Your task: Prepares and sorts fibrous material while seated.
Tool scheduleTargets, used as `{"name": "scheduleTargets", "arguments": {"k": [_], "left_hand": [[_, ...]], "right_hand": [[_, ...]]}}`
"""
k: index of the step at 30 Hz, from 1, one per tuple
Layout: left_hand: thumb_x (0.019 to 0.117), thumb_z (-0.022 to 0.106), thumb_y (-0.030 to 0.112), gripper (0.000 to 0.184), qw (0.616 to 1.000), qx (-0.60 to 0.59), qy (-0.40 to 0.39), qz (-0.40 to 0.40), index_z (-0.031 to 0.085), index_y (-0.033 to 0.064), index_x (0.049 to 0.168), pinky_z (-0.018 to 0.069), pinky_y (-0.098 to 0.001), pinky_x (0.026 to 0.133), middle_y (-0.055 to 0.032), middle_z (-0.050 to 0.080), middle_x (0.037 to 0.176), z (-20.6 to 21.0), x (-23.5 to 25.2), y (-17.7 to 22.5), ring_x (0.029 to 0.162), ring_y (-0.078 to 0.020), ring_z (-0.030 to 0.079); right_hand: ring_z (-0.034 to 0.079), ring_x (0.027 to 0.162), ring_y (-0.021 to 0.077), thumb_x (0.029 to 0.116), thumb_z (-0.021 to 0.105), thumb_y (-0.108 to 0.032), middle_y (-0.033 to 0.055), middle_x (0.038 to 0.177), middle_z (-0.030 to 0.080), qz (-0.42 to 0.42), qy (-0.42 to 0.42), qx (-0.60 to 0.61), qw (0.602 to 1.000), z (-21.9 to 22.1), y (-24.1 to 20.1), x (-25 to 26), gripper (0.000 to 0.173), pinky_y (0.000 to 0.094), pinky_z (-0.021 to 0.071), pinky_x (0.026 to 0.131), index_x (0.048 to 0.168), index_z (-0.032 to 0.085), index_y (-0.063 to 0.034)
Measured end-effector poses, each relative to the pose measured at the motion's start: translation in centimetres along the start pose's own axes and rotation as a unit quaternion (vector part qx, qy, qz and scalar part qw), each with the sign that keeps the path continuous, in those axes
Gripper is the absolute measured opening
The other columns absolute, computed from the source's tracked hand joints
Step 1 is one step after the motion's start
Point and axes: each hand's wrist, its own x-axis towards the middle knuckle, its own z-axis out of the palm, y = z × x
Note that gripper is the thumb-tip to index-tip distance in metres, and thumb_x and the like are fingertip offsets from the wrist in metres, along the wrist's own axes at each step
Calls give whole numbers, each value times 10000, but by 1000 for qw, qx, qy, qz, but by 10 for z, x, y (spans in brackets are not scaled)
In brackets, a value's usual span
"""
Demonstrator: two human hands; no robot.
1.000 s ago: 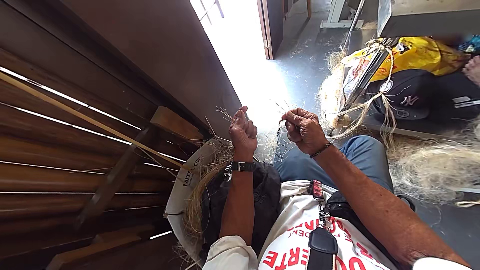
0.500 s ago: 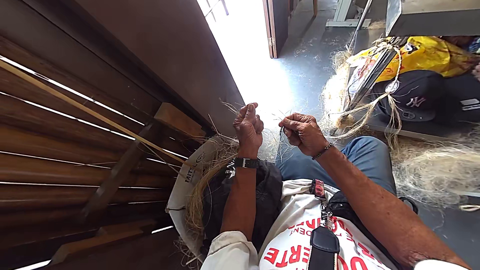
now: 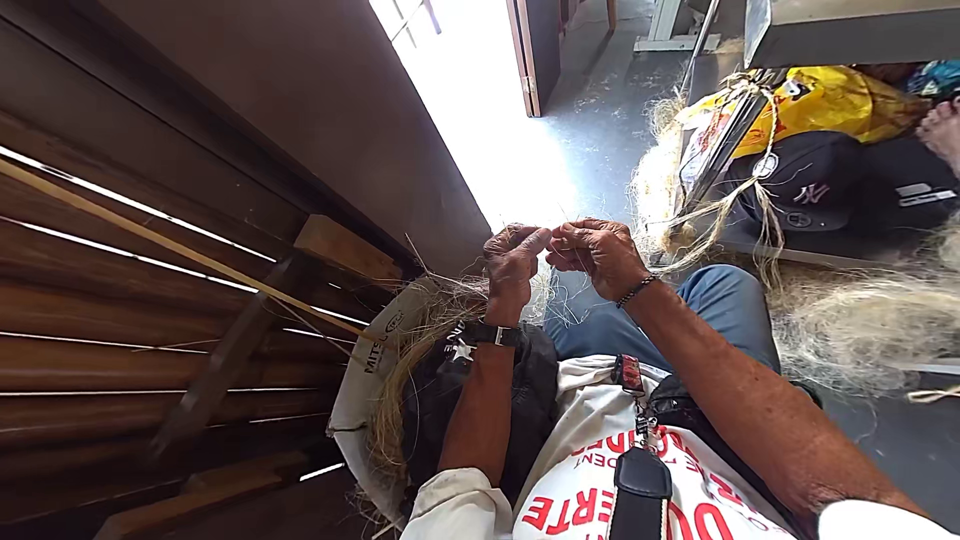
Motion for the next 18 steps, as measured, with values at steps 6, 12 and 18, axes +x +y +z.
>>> {"name": "scheduleTargets", "arguments": {"k": [6,12,18], "left_hand": [[905,718,24,73,999,-1,-20,-28,718,90,873,287,-167,348,-22,605,637,-1,0,-1,383,-24,342],[905,704,12,109,998,-29,-33,-47,689,118,883,287,-159,347,-9,597,648,-2,0,-4,380,-14,330],[962,634,27,253,994,-74,-26,-74,688,91,1201,309,-150,355,-33,627,697,-4,2,-9,389,-7,354]], "right_hand": [[497,421,56,1048,577,-174,78,729,703,36,-23,-3,999,3,2,0,203,182,381,366,1044,698,-12],[331,379,12,1034,590,-128,-10,574,513,-6,-47,-35,998,-1,4,1,176,154,273,339,902,671,-44],[343,384,17,1024,607,-126,2,590,530,6,-76,-32,997,-3,5,3,186,157,281,342,880,677,-32]]}}
